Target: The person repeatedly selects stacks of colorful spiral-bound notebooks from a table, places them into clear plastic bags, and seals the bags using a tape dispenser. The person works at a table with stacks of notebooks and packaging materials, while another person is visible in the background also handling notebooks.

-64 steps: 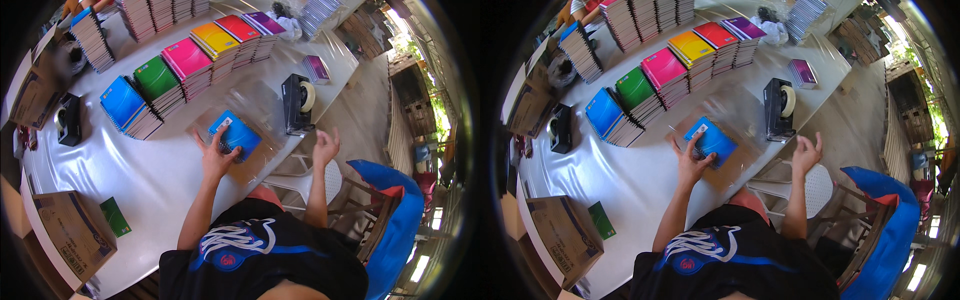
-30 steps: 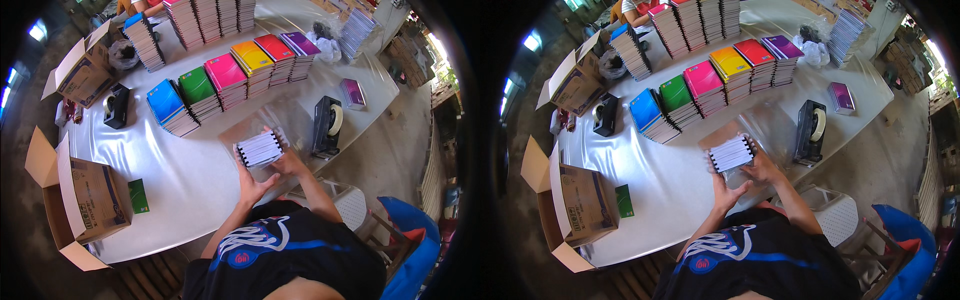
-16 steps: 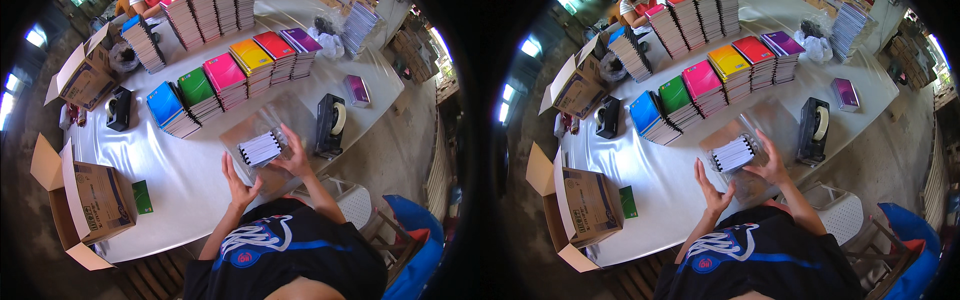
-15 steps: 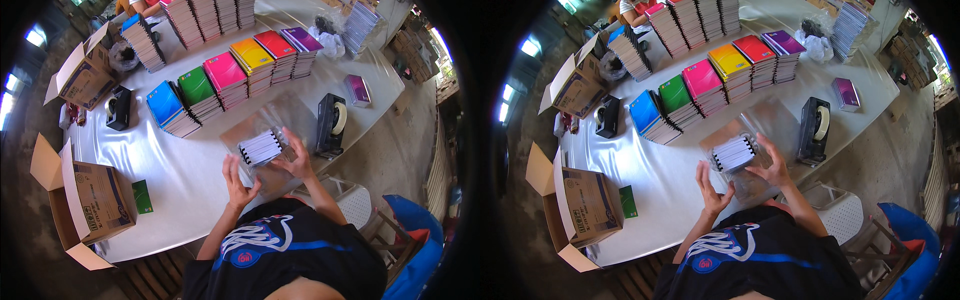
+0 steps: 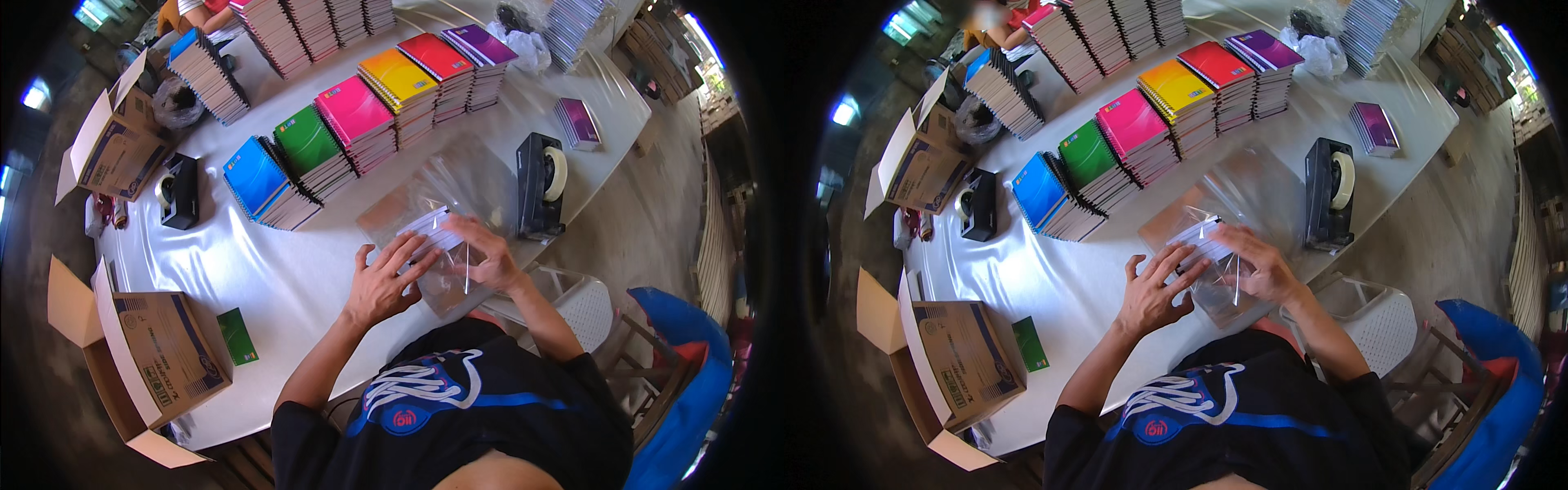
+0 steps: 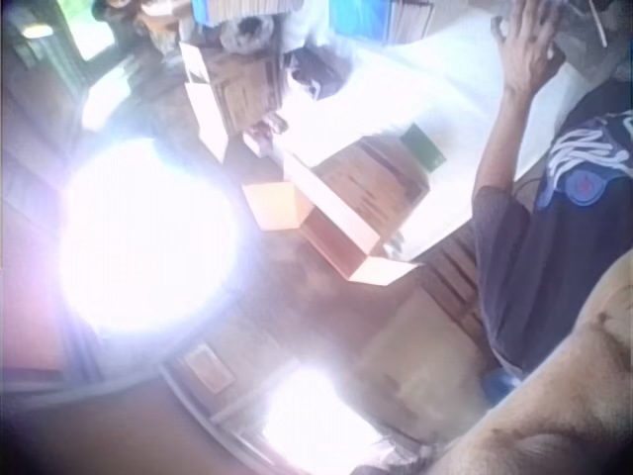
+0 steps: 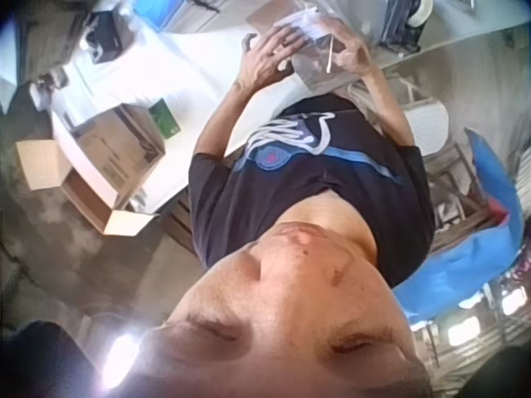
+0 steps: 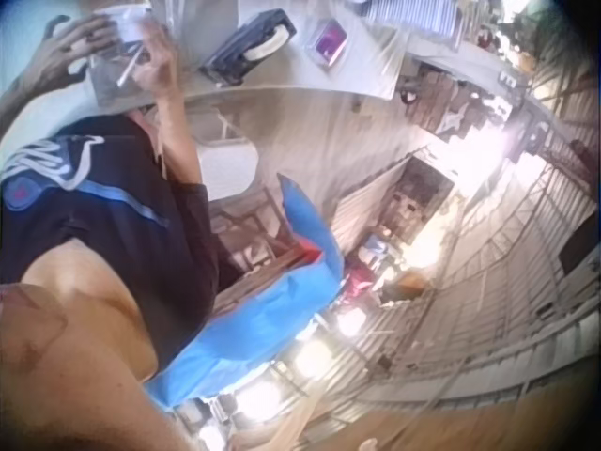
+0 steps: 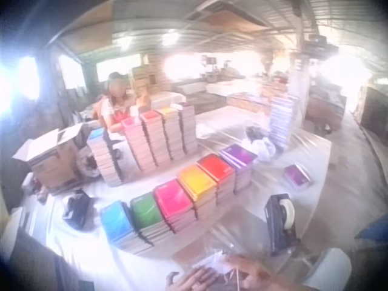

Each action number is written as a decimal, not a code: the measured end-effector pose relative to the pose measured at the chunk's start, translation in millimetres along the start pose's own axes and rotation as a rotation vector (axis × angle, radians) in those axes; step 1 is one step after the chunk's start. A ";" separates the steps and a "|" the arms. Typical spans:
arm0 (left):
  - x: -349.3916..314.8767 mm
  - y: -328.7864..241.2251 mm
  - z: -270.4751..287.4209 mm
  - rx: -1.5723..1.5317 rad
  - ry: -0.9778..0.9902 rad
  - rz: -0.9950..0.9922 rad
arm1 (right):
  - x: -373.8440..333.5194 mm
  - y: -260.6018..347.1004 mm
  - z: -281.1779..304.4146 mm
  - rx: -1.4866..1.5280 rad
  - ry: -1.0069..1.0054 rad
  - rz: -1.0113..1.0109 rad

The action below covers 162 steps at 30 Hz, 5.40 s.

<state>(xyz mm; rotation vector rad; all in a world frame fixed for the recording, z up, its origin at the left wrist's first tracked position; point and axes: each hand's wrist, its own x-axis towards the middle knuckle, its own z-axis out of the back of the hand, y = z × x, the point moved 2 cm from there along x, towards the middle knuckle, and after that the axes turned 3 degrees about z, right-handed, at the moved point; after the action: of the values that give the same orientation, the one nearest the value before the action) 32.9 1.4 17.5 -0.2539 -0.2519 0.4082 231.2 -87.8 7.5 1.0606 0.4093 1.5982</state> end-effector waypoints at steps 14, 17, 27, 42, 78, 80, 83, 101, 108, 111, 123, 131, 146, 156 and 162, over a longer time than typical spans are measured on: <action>1.5 6.1 -2.9 -0.018 -0.016 -0.054 | 4.1 7.9 -5.1 -0.226 0.151 0.074; 3.4 9.7 9.4 -0.233 -0.075 -0.058 | 7.8 7.0 -1.4 -0.298 0.215 0.104; 80.5 72.8 0.1 -1.386 0.036 0.374 | 14.7 11.4 -1.3 -0.380 0.262 0.119; 15.7 21.4 3.5 0.029 0.001 -0.101 | -13.7 20.7 60.1 0.062 -0.145 -0.218; 16.9 21.7 21.9 0.088 0.214 -0.120 | 112.9 40.4 -11.2 -0.578 0.563 -0.342; 16.4 20.9 20.4 0.088 0.196 -0.125 | 107.7 45.6 0.5 -0.656 0.505 -0.366; 10.3 19.5 7.3 0.102 0.042 -0.083 | 100.8 45.7 33.3 -0.528 0.496 -0.500; 25.2 8.3 -21.7 -0.942 -0.406 0.578 | 46.5 -22.4 -18.8 0.590 0.018 -0.369; 36.1 30.9 -24.3 -1.259 -0.163 0.779 | 67.7 -40.0 -17.7 0.858 0.200 -0.665; 48.2 31.7 -17.2 -1.173 -0.122 0.687 | 70.8 -49.6 -18.3 0.807 0.342 -0.681; 49.0 37.0 -13.4 -1.119 -0.254 0.744 | 75.8 -42.1 -10.3 0.483 0.298 -0.493; 43.3 18.9 -4.0 -0.354 -0.421 0.296 | 66.3 5.7 -3.1 -0.084 0.057 -0.076; 13.5 -9.0 -10.6 0.075 -0.458 -0.005 | -7.9 21.2 69.1 -0.478 -0.302 -0.396; 15.7 -3.1 -17.4 -0.030 -0.482 -0.074 | -84.6 -85.8 108.8 0.585 -0.712 -1.044; 14.3 -2.1 -18.1 -0.060 -0.531 -0.044 | -113.0 -57.5 83.6 0.934 -0.968 -0.738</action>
<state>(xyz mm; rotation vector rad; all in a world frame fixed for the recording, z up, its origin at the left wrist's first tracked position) 51.6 2.0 3.8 -0.1947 -0.7907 0.4195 329.9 -194.3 -36.9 1.9174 0.7624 0.0762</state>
